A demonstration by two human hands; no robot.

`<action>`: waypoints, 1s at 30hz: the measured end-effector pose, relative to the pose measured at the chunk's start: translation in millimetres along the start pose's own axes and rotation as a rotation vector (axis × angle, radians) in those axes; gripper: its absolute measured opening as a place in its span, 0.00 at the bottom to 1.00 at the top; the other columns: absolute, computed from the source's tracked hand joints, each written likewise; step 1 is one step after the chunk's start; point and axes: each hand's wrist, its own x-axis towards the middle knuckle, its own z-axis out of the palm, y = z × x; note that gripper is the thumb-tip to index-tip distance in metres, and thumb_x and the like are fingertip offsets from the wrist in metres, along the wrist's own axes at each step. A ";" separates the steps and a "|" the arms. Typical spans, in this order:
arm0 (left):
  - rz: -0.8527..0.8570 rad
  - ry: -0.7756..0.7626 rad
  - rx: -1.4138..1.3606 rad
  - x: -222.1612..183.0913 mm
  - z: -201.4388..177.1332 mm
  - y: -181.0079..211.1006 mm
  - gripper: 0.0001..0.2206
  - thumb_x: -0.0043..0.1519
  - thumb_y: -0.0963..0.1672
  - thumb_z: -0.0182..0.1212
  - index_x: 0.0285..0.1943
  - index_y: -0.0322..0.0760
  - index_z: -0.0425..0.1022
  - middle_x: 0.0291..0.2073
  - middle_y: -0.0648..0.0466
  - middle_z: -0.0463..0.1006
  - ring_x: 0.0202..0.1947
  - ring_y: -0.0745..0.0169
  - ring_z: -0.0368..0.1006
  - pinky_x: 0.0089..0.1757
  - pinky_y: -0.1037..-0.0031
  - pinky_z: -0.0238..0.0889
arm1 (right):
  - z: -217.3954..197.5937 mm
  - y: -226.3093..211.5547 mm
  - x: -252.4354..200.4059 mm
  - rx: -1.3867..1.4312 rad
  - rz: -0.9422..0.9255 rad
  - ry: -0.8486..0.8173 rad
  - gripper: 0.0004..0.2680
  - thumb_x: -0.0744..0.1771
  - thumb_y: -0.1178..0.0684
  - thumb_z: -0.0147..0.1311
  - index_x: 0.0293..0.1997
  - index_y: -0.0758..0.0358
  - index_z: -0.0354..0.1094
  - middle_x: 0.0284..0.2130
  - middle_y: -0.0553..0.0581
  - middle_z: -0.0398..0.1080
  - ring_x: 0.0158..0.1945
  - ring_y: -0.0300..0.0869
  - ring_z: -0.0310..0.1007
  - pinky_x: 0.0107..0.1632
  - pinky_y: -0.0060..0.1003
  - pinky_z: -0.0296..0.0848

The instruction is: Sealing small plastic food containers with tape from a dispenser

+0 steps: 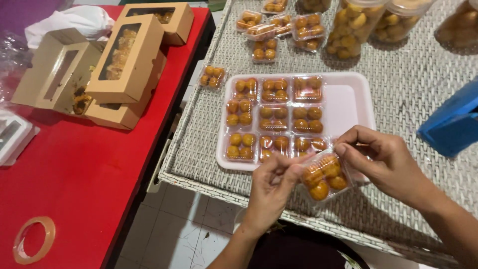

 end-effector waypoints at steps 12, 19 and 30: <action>0.241 0.537 0.141 2.6 -59.8 -6.9 0.11 0.69 0.43 0.51 0.37 0.36 0.78 0.51 0.46 0.78 0.53 0.50 0.78 0.49 0.65 0.79 | 66.4 -42.1 63.8 0.218 0.360 -0.378 0.24 0.59 0.45 0.62 0.60 0.56 0.63 0.51 0.59 0.81 0.50 0.47 0.88 0.51 0.42 0.91; 0.219 0.689 0.938 -14.5 -94.8 -47.7 0.12 0.70 0.44 0.48 0.37 0.36 0.74 0.67 0.38 0.68 0.70 0.35 0.63 0.67 0.41 0.51 | 92.2 -94.1 165.5 0.031 0.419 -0.089 0.32 0.62 0.37 0.47 0.76 0.47 0.44 0.52 0.58 0.76 0.49 0.44 0.80 0.54 0.46 0.79; 0.241 0.637 0.992 -12.2 -104.0 -62.6 0.11 0.67 0.43 0.52 0.54 0.35 0.75 0.74 0.38 0.57 0.77 0.35 0.47 0.70 0.39 0.37 | 149.2 39.5 357.1 0.526 0.400 0.102 0.22 0.70 0.54 0.49 0.69 0.60 0.39 0.48 0.64 0.71 0.41 0.42 0.75 0.41 0.30 0.80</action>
